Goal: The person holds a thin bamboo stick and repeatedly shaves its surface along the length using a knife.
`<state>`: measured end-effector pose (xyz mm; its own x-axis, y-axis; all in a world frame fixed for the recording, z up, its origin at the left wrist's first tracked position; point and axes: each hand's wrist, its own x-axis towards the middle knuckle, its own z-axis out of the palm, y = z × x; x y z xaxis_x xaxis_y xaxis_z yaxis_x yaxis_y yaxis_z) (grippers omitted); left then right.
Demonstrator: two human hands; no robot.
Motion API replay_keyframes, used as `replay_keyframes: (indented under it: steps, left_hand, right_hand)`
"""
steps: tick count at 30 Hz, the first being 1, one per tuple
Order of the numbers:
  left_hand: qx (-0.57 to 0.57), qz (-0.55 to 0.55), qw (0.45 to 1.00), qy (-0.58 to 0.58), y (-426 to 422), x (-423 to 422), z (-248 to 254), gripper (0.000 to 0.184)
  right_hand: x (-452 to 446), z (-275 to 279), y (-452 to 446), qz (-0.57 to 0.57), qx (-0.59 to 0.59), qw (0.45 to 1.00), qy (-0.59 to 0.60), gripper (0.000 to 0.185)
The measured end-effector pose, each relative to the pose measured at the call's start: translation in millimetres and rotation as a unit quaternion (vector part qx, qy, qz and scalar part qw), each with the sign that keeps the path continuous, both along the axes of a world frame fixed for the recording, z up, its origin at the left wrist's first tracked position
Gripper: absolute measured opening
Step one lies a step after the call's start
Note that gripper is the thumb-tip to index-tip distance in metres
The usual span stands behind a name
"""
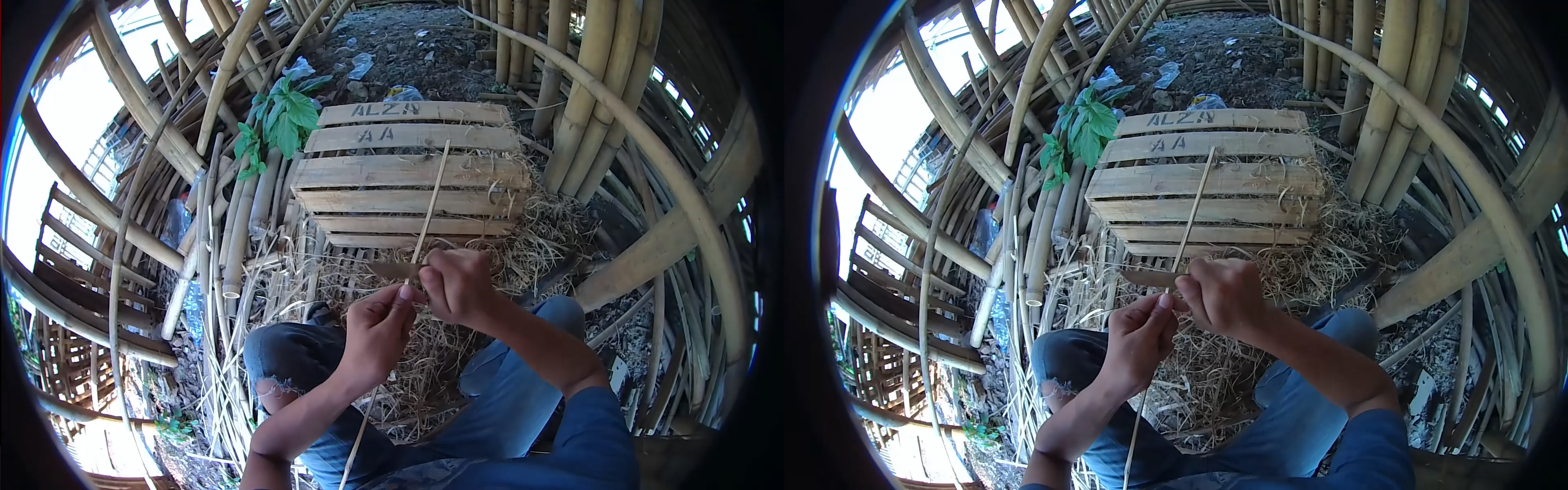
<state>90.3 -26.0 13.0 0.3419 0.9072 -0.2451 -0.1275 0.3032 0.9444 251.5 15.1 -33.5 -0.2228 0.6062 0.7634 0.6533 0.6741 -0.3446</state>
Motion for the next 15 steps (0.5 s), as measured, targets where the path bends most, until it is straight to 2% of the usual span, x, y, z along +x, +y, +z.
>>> replay_keyframes:
  steps: [5, 8, 10, 11, 13, 15]
  left_hand:
    - [0.023, 0.010, 1.000, 0.011, -4, -2, -6, 0.026]
    - [0.022, 0.016, 0.999, 0.035, -8, -5, -3, 0.026]
    - [0.021, 0.007, 0.999, 0.033, -8, -6, -4, 0.027]
    - [0.023, 0.008, 0.999, 0.031, -10, -6, -4, 0.027]
    - [0.015, 0.003, 0.999, 0.042, -18, -11, -2, 0.027]
    - [-0.011, -0.007, 0.999, 0.030, -22, -15, -3, 0.027]
  right_hand:
    - [7, 1, 4, 0.010, 0.008, 1.000, -0.023, 0.027]
    - [12, -1, 10, -0.028, -0.003, 1.000, 0.006, 0.026]
    - [18, -3, 17, -0.032, 0.078, 0.996, -0.025, 0.028]
    - [25, -2, 22, -0.031, 0.079, 0.996, -0.027, 0.028]
    - [40, -1, 31, -0.156, -0.077, 0.984, 0.022, 0.033]
    - [55, 1, 38, -0.187, -0.034, 0.982, 0.005, 0.035]
